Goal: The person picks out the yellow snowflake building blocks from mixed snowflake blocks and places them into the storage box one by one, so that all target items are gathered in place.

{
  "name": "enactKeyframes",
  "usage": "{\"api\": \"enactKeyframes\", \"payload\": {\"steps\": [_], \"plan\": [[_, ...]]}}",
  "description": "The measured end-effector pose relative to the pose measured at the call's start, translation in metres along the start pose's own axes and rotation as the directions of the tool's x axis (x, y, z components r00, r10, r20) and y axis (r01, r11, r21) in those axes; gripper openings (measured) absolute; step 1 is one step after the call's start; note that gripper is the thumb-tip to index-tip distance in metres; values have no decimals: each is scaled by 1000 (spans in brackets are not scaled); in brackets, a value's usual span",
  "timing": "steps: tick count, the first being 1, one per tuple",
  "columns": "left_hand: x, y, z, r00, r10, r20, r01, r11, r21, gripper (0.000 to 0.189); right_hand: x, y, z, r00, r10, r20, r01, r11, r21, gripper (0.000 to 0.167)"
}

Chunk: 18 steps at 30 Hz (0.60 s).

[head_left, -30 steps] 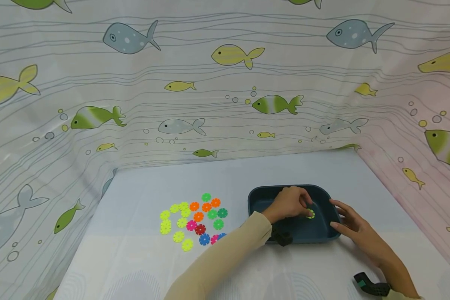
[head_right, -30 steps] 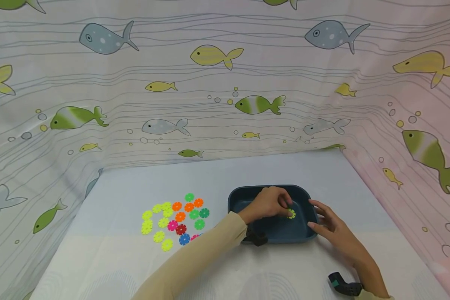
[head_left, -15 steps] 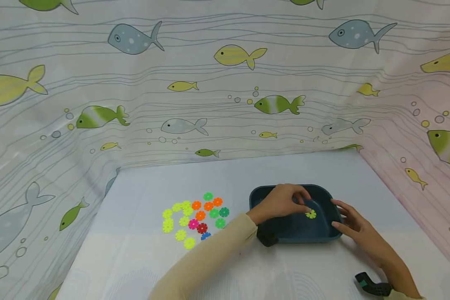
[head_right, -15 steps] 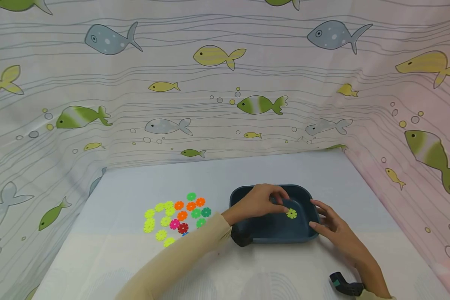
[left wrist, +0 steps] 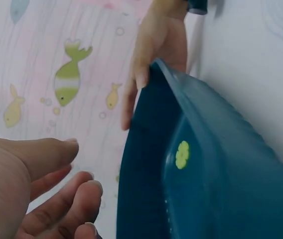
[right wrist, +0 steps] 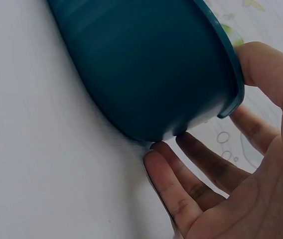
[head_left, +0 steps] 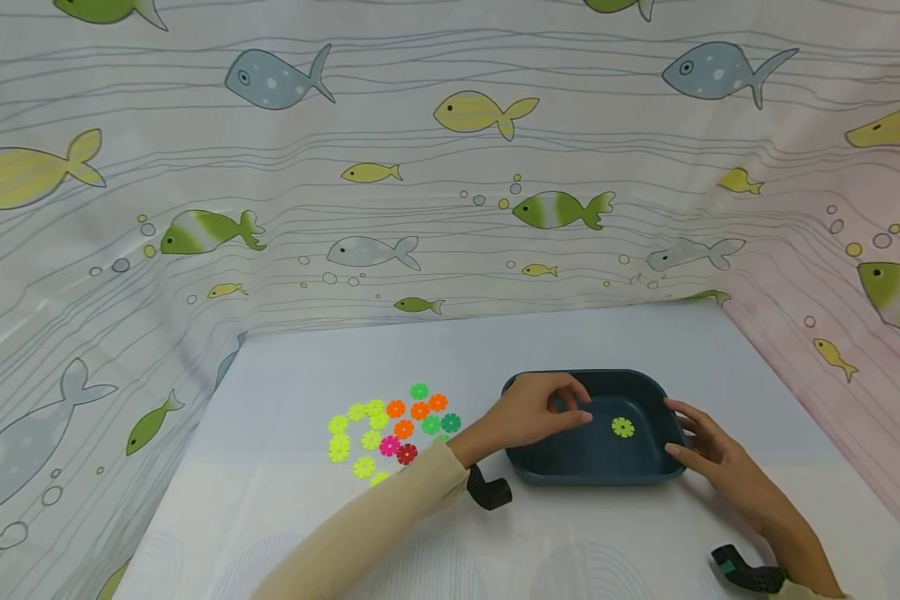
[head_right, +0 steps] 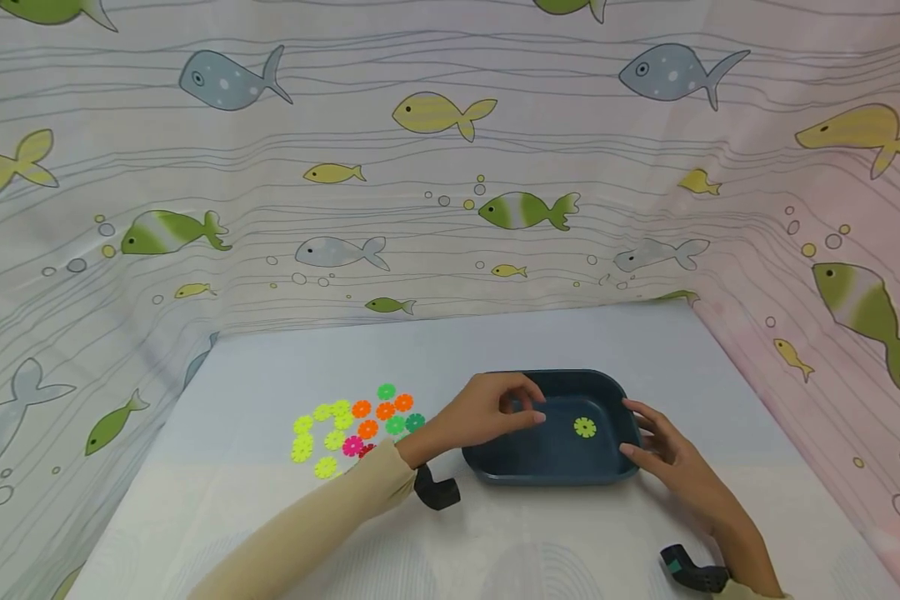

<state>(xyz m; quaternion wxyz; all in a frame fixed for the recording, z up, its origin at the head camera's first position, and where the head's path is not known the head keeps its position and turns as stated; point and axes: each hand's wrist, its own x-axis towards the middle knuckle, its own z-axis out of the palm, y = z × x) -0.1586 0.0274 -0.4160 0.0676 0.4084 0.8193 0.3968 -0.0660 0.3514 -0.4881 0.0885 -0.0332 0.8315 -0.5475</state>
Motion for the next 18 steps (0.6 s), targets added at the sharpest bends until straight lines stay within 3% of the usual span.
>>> {"api": "enactKeyframes", "payload": {"steps": [10,18], "plan": [[-40,-10,-17,999,-31,-44,24,990,-137,20,0,1,-1,1000,-5,5,5,1000,-8,73],[-62,-17,-31,993,-66,-98,53,991,-127,22,-1,-1,-1,1000,3,15,-4,1000,25,72]]}}
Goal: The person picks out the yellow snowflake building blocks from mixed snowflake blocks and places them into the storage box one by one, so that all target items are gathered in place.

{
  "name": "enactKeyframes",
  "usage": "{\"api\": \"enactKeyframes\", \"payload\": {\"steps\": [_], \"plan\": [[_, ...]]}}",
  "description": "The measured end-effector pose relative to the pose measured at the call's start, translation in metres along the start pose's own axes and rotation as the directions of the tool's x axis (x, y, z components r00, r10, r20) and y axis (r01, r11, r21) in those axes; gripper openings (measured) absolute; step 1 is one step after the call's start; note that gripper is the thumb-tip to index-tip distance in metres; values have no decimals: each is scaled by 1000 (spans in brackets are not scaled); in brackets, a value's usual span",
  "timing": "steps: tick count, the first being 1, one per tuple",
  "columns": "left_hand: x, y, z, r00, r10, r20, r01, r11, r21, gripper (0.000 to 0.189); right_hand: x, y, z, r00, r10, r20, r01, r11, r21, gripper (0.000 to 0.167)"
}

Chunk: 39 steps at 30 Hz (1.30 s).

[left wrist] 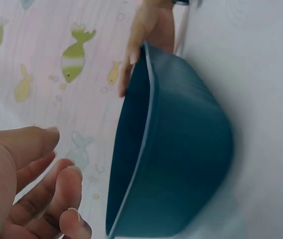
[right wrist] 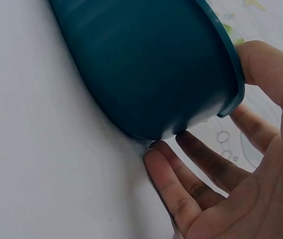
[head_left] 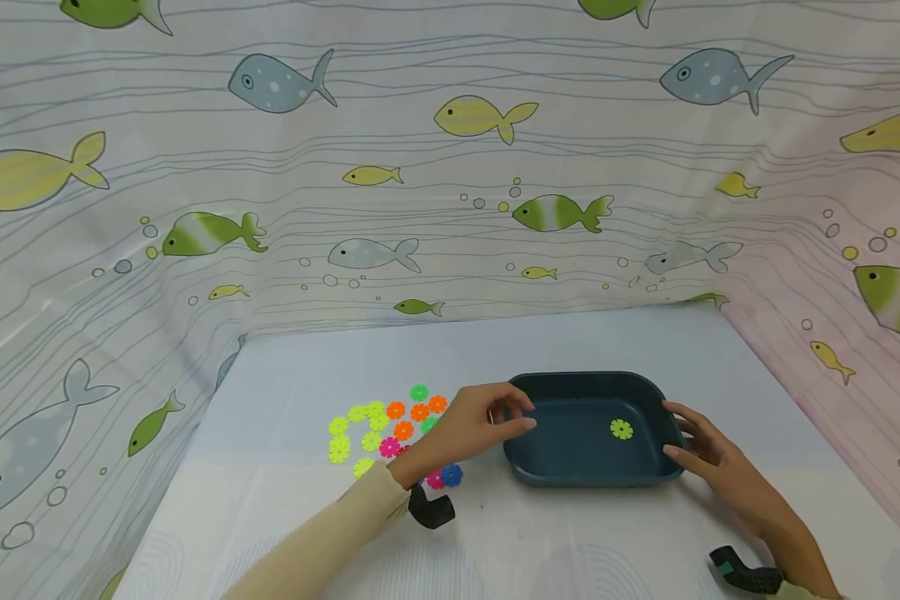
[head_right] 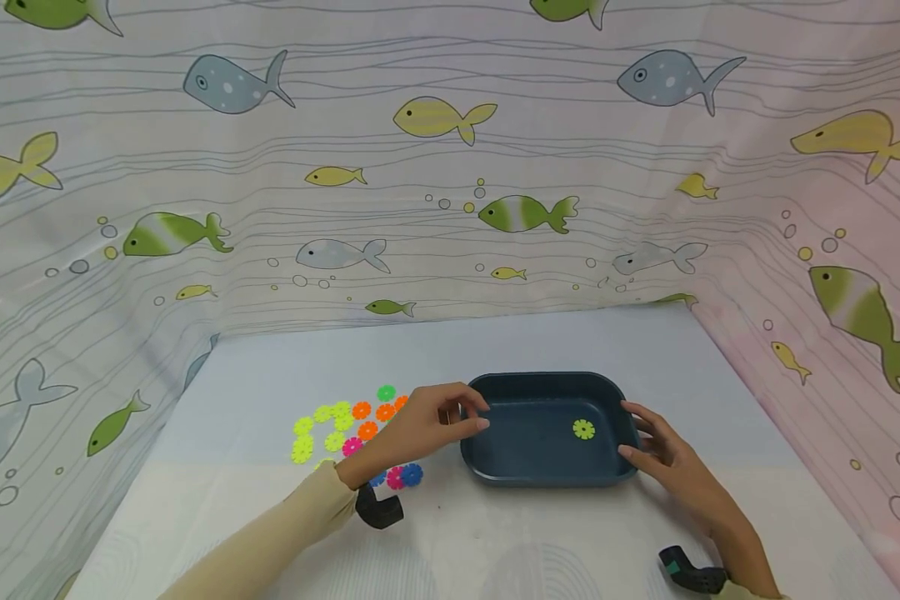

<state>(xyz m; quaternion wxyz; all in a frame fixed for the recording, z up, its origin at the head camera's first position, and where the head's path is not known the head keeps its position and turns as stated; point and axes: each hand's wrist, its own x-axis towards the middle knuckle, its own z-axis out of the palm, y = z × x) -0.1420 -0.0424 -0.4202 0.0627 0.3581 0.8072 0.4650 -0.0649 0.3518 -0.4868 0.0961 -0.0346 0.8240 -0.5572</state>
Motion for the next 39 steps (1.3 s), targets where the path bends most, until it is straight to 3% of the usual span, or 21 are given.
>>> {"api": "enactKeyframes", "payload": {"steps": [16,26,39], "plan": [[-59,-32,-28,985,-132,-108,134,991,17,15,2,0,0,1000,6,-14,-6,999,-42,72],[-90,-50,-45,975,-181,-127,187,982,33,24,1,1,0,1000,-2,-6,1,1000,-29,72],[-133,-68,-68,947,-282,-152,292,955,43,25,2,1,0,1000,15,-3,-15,1000,-21,72]]}}
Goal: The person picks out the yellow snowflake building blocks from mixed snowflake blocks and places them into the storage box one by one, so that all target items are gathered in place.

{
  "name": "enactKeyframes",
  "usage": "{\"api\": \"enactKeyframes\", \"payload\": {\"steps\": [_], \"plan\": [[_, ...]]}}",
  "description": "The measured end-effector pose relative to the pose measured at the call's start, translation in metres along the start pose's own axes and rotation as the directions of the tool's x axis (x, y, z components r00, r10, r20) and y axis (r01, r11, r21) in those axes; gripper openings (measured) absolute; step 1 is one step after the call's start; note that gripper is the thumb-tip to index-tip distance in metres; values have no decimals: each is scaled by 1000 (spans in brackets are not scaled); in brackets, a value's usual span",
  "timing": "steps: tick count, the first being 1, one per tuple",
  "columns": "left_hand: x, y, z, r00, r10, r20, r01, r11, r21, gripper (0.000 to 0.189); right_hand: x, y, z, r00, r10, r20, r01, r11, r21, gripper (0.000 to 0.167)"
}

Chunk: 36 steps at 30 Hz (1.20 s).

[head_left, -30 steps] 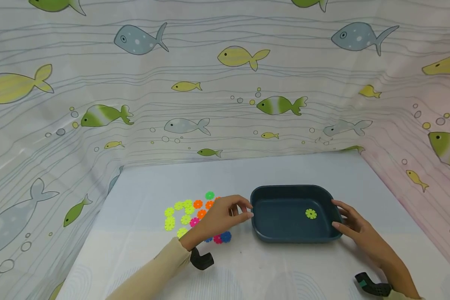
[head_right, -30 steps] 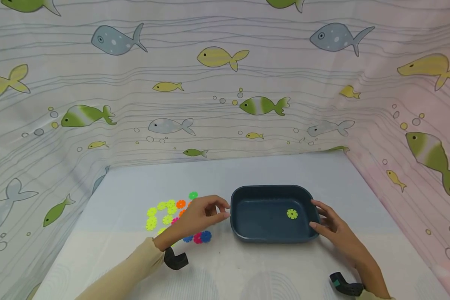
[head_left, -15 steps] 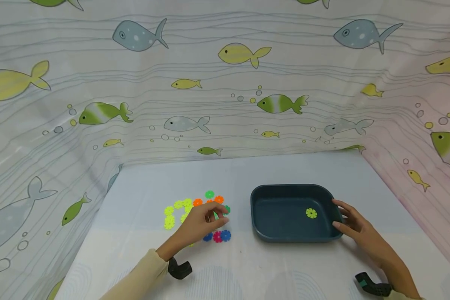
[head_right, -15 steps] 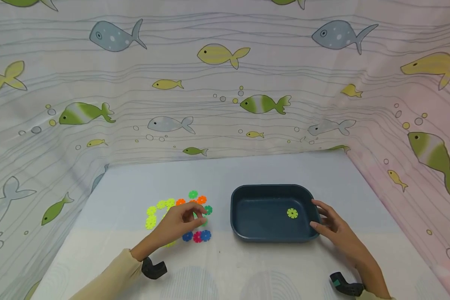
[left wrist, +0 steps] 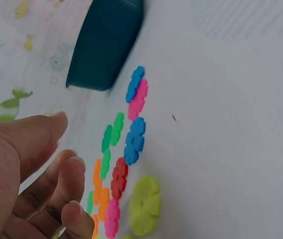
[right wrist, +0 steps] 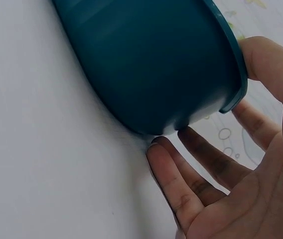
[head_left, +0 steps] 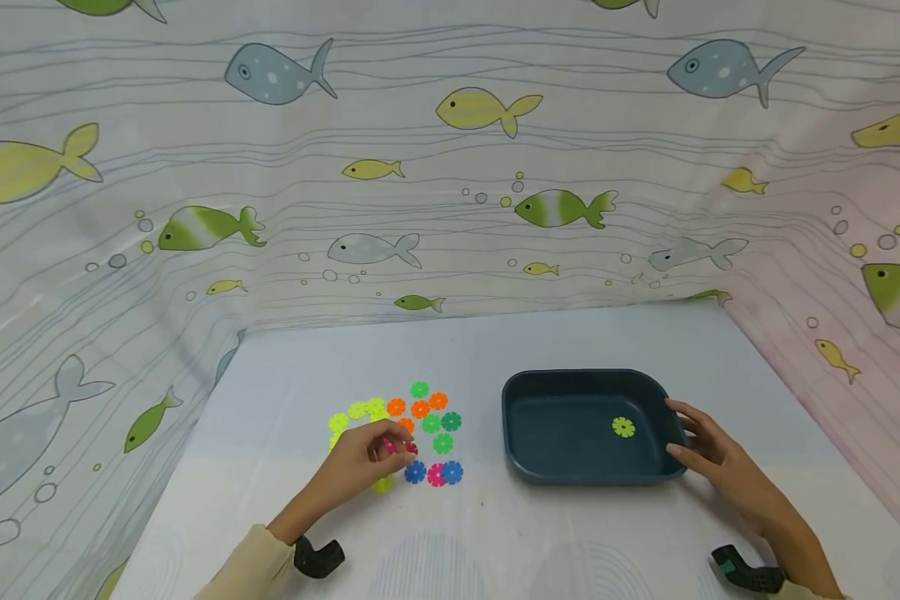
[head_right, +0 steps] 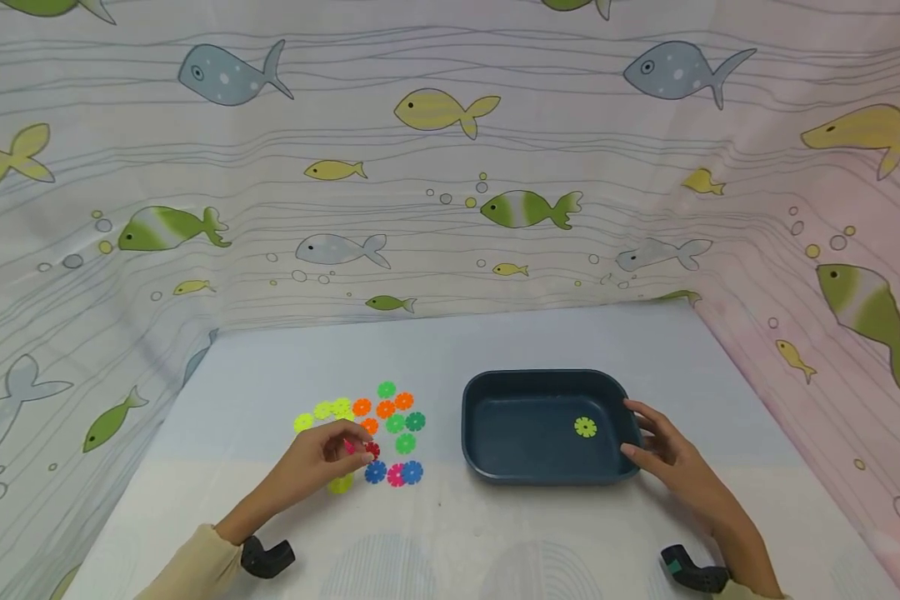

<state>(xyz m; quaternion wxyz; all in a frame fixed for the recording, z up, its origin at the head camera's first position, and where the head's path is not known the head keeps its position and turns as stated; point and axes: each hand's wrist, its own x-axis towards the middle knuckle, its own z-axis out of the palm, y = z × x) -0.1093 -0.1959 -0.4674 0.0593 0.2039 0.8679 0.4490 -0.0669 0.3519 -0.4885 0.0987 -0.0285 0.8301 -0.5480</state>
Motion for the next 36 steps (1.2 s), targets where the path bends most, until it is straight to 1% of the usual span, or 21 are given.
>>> {"api": "enactKeyframes", "payload": {"steps": [6,12,16,19,24,26,31,36], "plan": [[-16,-6,-7,999,-46,13,45,999,28,29,0,0,1,1000,0,-4,0,1000,5,73],[-30,-14,-14,999,-44,9,43,997,62,32,2,0,1,1000,0,1,0,1000,-6,73],[-36,-17,-16,998,-57,-3,57,996,69,31,3,0,0,1000,1,-1,-1,1000,-14,73],[-39,-19,-16,998,-69,10,68,994,84,30,3,0,0,1000,3,-1,-3,1000,-11,74],[-39,-20,-13,997,-61,47,55,990,129,28,1,1,1,1000,-4,-7,4,1000,-19,74],[-39,-20,-12,998,-54,41,48,989,139,27,1,1,0,1000,-5,-10,5,1000,-25,74],[-39,-21,-11,998,-55,11,53,987,148,28,2,0,1,1000,2,-5,-2,1000,-22,74],[-39,-23,-11,997,-82,-11,82,983,167,29,1,-1,1,1000,4,-3,-4,1000,-19,74]]}}
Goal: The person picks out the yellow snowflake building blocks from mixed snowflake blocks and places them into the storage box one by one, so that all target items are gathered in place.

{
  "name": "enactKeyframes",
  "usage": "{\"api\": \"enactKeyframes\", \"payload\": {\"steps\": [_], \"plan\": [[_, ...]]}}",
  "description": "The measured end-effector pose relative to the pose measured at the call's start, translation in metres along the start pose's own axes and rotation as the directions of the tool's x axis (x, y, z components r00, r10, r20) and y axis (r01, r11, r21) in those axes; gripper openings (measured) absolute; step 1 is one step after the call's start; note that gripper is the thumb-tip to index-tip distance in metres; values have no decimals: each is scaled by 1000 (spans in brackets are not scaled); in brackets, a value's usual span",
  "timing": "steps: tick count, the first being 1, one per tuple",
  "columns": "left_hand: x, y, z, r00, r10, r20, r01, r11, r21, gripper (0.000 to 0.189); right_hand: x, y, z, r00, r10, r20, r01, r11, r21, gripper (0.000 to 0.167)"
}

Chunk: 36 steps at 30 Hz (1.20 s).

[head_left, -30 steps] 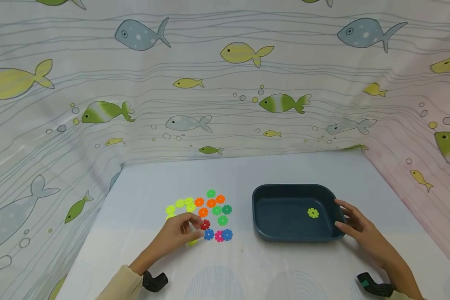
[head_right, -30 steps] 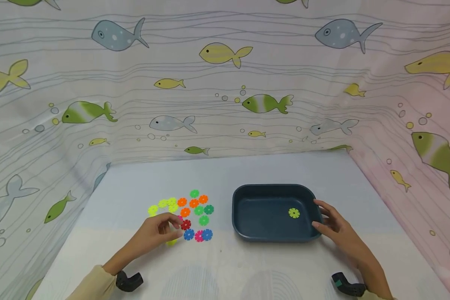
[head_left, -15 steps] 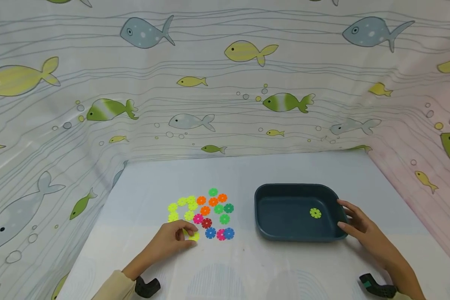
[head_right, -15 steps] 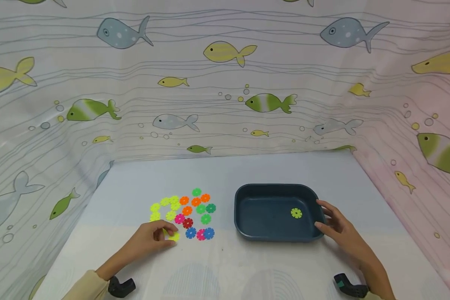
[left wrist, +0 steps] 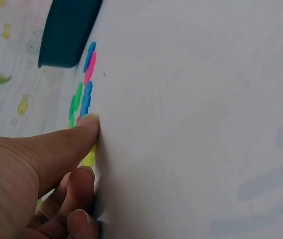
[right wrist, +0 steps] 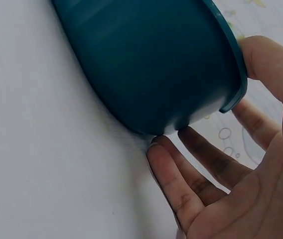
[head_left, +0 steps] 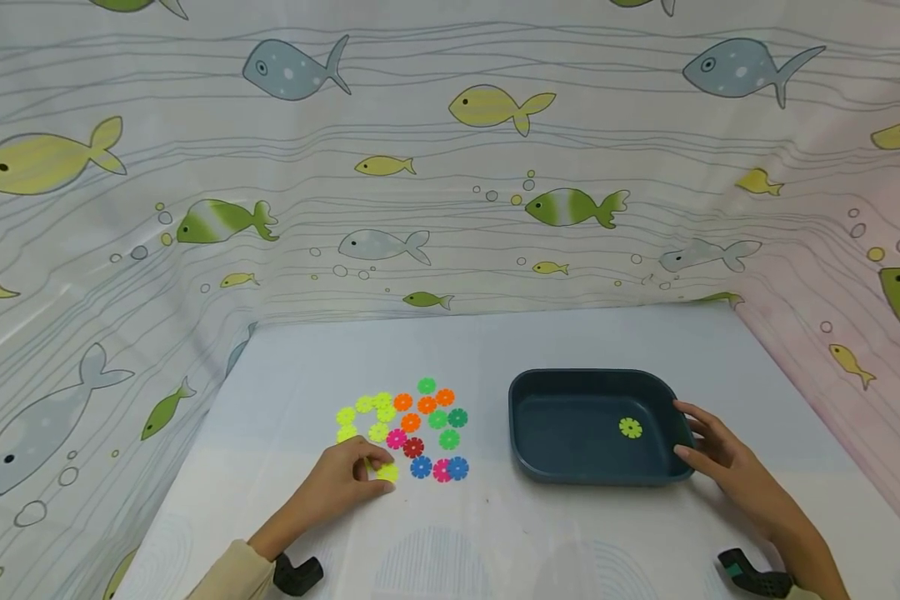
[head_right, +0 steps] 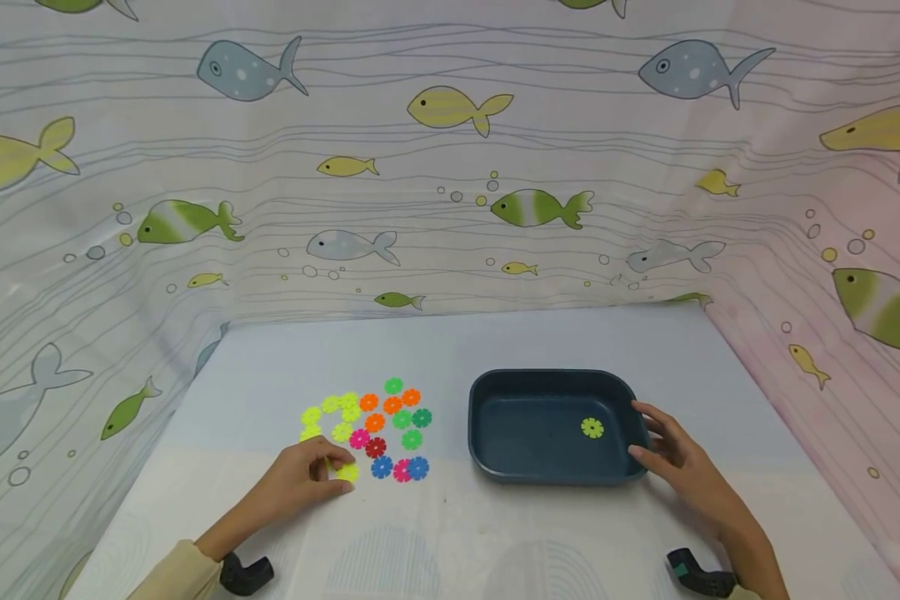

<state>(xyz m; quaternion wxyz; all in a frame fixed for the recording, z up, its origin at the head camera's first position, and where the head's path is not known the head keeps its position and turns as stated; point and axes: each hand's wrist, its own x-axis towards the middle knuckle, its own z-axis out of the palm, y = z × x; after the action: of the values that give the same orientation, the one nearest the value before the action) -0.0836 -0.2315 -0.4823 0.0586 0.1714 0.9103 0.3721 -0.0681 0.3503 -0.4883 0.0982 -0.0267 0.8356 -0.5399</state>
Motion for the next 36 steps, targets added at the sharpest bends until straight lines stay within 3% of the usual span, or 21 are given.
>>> {"api": "enactKeyframes", "payload": {"steps": [12,20,27,36], "plan": [[0,5,-2,997,-70,23,70,998,6,34,-2,0,-1,1000,-4,0,4,1000,9,73],[-1,4,-1,999,-26,46,26,1000,7,32,-3,2,-1,1000,-1,-2,1,1000,12,74],[0,5,-3,998,-47,47,48,999,-5,37,-4,0,0,1000,-2,6,2,1000,24,74],[-1,5,-3,997,-37,62,43,994,-99,15,-4,-3,-3,1000,-23,9,23,1000,6,69]]}}
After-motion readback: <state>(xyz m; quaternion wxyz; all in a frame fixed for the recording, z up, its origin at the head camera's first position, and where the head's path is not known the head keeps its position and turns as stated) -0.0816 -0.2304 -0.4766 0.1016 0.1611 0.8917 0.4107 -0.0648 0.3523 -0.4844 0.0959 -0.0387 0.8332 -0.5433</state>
